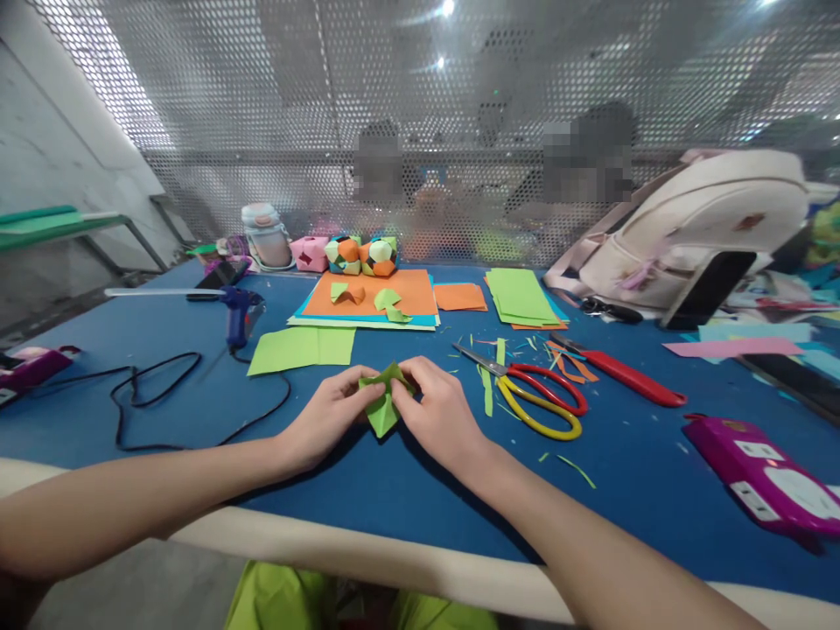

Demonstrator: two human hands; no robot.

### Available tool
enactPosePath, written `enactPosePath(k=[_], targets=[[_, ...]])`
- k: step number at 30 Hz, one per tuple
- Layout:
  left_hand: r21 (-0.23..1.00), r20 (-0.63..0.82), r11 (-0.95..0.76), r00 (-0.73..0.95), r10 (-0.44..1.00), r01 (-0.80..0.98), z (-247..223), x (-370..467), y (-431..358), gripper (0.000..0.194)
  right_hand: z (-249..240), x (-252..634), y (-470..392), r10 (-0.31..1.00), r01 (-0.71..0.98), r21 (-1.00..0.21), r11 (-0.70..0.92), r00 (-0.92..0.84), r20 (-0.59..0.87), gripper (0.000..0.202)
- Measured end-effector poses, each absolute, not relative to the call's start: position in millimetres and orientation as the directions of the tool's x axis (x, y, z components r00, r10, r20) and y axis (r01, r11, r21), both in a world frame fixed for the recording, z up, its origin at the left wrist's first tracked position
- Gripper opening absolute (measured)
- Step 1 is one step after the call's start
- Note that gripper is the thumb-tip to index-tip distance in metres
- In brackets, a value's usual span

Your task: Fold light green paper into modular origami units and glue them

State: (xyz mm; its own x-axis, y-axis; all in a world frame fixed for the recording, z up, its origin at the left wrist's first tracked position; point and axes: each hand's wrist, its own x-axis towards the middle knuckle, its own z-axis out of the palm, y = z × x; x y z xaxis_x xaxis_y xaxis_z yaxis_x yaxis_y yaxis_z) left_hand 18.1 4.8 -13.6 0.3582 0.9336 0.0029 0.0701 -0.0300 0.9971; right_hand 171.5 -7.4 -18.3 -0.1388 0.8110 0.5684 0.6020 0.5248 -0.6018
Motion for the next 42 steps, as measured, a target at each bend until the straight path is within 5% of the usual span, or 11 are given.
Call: enactPosePath(k=[10,16,25,33,42], targets=[[0.994,-0.029,0.067,0.369,0.929,-0.092,-15.6,16.7,6.8,0.02,-17.8,175.7,-8.4,0.786,0.407,-0.676,0.614,-0.245,0.567,0.025],[0.951,-0.105,0.216,0.423,0.9,-0.222,-12.9,18.9,6.0,0.02,-13.9,176.2,-11.5,0.804,0.395,-0.701,0.594,-0.264,0.533,0.027],[0.963,-0.059,0.158,0.4,0.914,-0.219,-17.7,14.8,7.9,0.014,-16.5,172.5,-9.4,0.798,0.437,-0.675,0.595,-0.222,0.56,0.015],[0.974,0.11,-0.169,0.333,0.936,0.152,-14.1,14.1,7.9,0.02,-18.1,172.4,-9.8,0.783,0.502,-0.625,0.597,-0.196,0.59,0.014],[0.911,0.191,-0.292,0.33,0.924,0.291,-17.5,11.8,7.2,0.018,-16.8,172.9,-7.1,0.888,0.567,-0.7,0.435,-0.144,0.436,0.011]])
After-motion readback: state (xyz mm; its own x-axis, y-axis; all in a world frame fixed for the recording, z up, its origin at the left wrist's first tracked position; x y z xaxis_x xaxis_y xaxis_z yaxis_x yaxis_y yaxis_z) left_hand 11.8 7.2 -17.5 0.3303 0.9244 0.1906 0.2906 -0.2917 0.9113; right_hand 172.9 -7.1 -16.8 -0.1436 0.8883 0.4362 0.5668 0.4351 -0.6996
